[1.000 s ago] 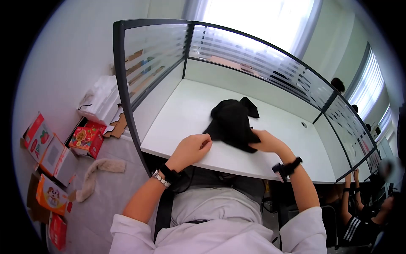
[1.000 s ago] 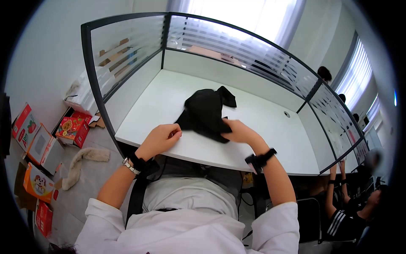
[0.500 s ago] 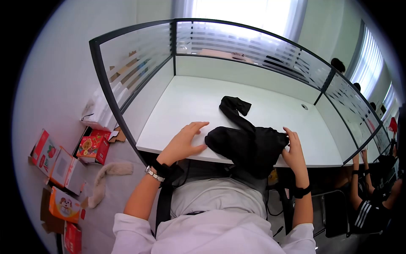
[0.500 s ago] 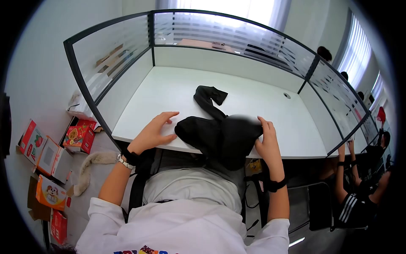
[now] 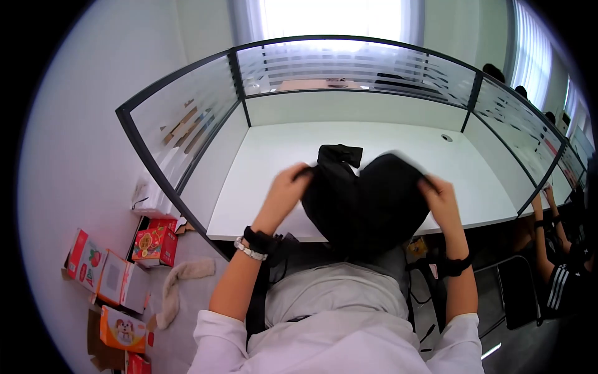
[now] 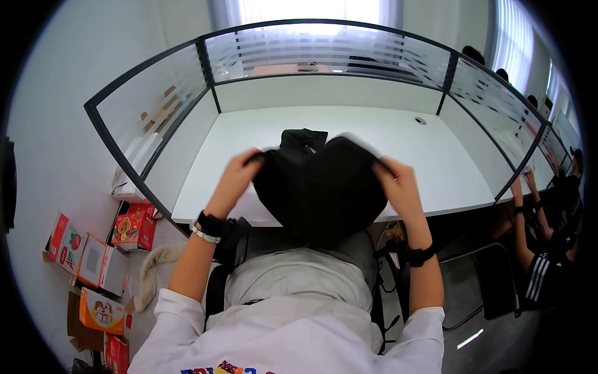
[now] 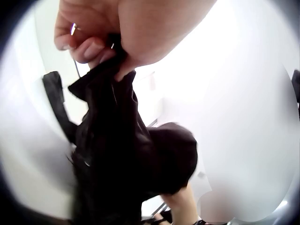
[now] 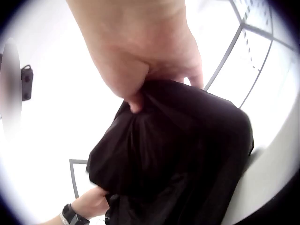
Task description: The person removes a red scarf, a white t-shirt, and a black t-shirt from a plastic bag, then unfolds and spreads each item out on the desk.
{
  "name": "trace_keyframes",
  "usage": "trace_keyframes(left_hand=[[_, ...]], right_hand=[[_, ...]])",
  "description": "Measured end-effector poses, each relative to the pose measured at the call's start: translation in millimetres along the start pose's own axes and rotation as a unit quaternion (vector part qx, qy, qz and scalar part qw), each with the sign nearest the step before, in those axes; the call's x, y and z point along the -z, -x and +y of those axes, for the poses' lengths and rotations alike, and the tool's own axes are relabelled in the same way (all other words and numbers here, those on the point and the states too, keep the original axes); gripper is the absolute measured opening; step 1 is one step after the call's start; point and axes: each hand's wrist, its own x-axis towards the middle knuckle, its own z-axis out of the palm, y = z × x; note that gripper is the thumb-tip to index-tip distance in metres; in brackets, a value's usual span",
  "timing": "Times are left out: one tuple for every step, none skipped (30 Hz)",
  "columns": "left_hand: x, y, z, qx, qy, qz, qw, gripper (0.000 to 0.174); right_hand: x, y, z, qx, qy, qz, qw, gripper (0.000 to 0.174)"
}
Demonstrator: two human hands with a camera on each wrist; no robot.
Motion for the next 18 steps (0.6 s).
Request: trace_keyframes(left_hand=[[7.9, -8.5, 1.3, -0.011, 0.055, 0.064, 0.996, 0.023], [13.6, -10.1, 17.3, 0.003, 0.136, 0.114, 0.984, 0.026], [16.5, -11.5, 33.9, -0.026, 0.181, 0.142, 0.973, 0.026], [18.9, -12.0, 46.9, -0.055, 0.225, 0.17, 0.958, 0.026], [17.6, -12.0, 55.1, -0.07, 0.218, 0.182, 0.956, 0.026], [15.5, -12.8, 60.1, -0.085, 0.21, 0.194, 0.954, 0.026], [14.9, -14.2, 59.9, -0.065, 0.18, 0.189, 0.963, 0.028], [10.6, -15.7, 60.1, -0.071, 0.141, 0.189, 0.969, 0.027], [10.1, -14.4, 57.0, -0.043, 0.12, 0.178, 0.976, 0.027], [9.0, -12.9, 51.2, -0.014, 0.098, 0.165, 0.981, 0.027], [5.2, -14.8, 37.5, -0.015, 0.149, 0.176, 0.973, 0.026], [5.5, -13.7, 23.7, -0.002, 0.185, 0.157, 0.97, 0.027], [4.9, -9.4, 19.3, 0.014, 0.227, 0.163, 0.96, 0.028], [4.6, -5.6, 14.7, 0.032, 0.268, 0.168, 0.948, 0.03], [6.4, -3.0, 10.1, 0.059, 0.278, 0.182, 0.941, 0.033], [16.7, -7.0, -1.1, 0.056, 0.285, 0.172, 0.941, 0.032], [27.5, -0.2, 8.8, 0.052, 0.313, 0.192, 0.929, 0.031], [40.1, 5.0, 19.9, 0.045, 0.341, 0.213, 0.915, 0.03]], right_hand=[[7.4, -7.6, 11.0, -0.002, -0.124, 0.072, 0.99, 0.027], [10.2, -12.8, 11.1, -0.005, -0.246, 0.141, 0.959, 0.035], [16.8, -14.3, 8.5, -0.022, -0.295, 0.142, 0.945, 0.038], [21.7, -13.5, -1.6, -0.038, -0.344, 0.142, 0.927, 0.042], [24.0, -12.4, -0.3, -0.06, -0.406, 0.093, 0.907, 0.04], [20.0, -12.3, 1.3, -0.079, -0.395, 0.085, 0.912, 0.038], [15.1, -12.4, 5.8, -0.1, -0.373, 0.08, 0.919, 0.036], [11.4, -12.5, 8.8, -0.122, -0.35, 0.074, 0.926, 0.035], [8.0, -12.0, 10.7, -0.135, -0.343, 0.069, 0.927, 0.034], [4.6, -11.2, 10.3, -0.15, -0.335, 0.064, 0.928, 0.033], [6.1, -12.4, 15.8, -0.159, -0.332, 0.041, 0.929, 0.033], [7.2, -13.2, 19.1, -0.16, -0.334, 0.043, 0.928, 0.033], [8.1, -12.8, 17.4, -0.154, -0.354, 0.034, 0.922, 0.033], [8.9, -10.7, 15.2, -0.149, -0.374, 0.024, 0.915, 0.034], [9.3, -7.5, 12.0, -0.114, -0.383, 0.009, 0.917, 0.039], [11.3, 0.8, 9.0, -0.065, -0.366, -0.064, 0.926, 0.044], [15.5, 10.7, 1.2, -0.015, -0.346, -0.138, 0.928, 0.05], [24.7, 19.0, -32.4, 0.111, -0.258, -0.31, 0.908, 0.057]])
